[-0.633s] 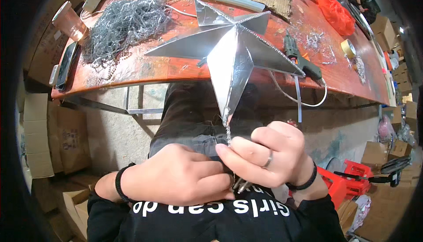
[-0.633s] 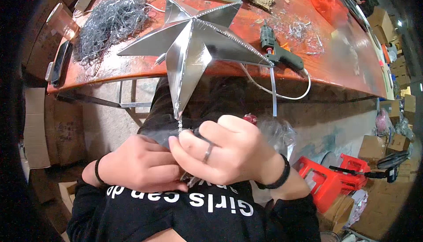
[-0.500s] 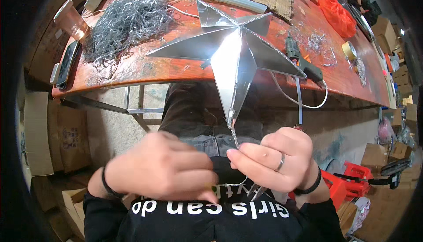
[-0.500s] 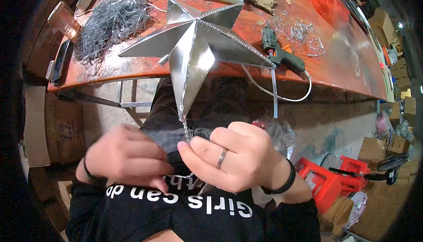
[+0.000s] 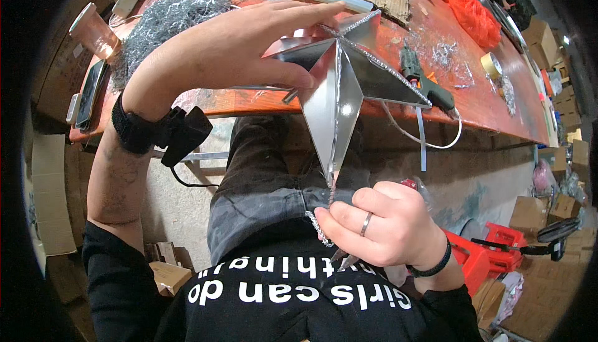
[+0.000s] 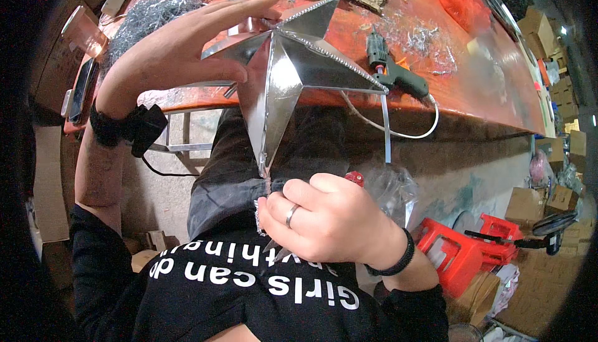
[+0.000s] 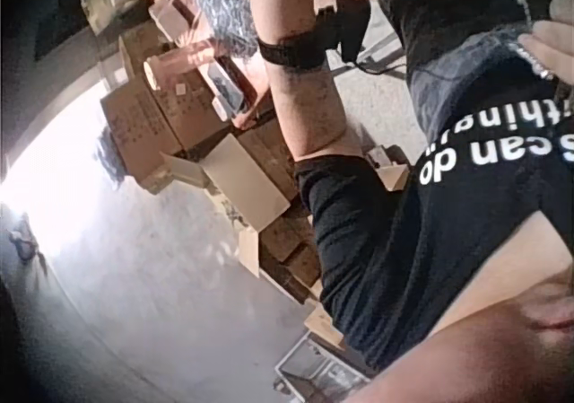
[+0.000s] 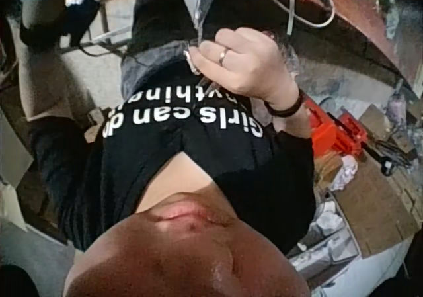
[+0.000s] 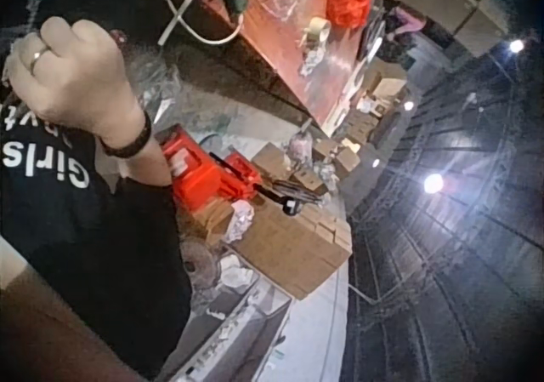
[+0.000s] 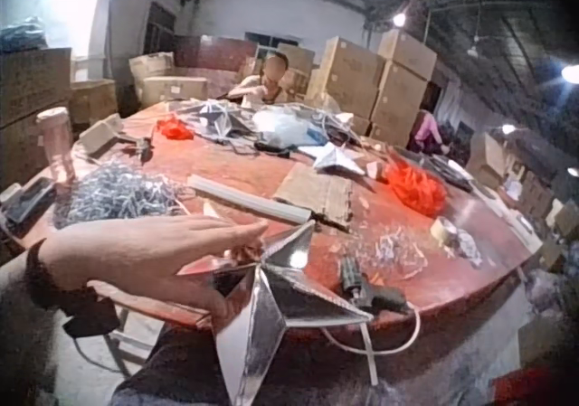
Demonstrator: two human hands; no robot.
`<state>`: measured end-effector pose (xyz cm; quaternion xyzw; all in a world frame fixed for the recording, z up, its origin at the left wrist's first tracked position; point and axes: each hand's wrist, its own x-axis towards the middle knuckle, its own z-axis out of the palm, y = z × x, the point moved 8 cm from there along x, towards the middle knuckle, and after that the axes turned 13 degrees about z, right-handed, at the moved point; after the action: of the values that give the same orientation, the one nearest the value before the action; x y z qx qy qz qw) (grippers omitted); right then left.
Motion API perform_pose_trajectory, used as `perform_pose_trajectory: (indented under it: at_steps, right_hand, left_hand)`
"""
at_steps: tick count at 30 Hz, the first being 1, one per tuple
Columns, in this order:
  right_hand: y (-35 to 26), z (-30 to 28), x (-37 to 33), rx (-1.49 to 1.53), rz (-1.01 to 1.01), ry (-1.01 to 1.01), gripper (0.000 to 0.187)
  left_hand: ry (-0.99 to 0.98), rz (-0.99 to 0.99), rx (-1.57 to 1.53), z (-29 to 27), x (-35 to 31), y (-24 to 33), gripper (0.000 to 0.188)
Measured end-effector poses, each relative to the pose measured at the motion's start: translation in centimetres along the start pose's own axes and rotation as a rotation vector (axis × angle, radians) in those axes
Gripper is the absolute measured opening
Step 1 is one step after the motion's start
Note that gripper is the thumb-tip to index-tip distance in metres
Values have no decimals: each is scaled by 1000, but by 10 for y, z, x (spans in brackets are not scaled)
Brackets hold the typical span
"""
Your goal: Assembling a large silver decorative star using a hot glue gun and beaded trim.
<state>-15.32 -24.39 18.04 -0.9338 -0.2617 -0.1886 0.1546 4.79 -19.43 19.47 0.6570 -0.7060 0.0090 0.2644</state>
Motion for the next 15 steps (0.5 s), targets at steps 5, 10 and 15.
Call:
perform_pose_trajectory:
  at_steps: [5,10,15]
  right_hand:
    - [4,-4,2,25,11,17,24]
    - [6,-3,5,52,6,-26,18]
    - [6,1,8,84,0,-67,15]
  left_hand:
    - [6,23,89,0,-7,-9,85]
    - [8,79,141,-5,-2,0,84]
    - [1,68,154,-5,-4,-2,83]
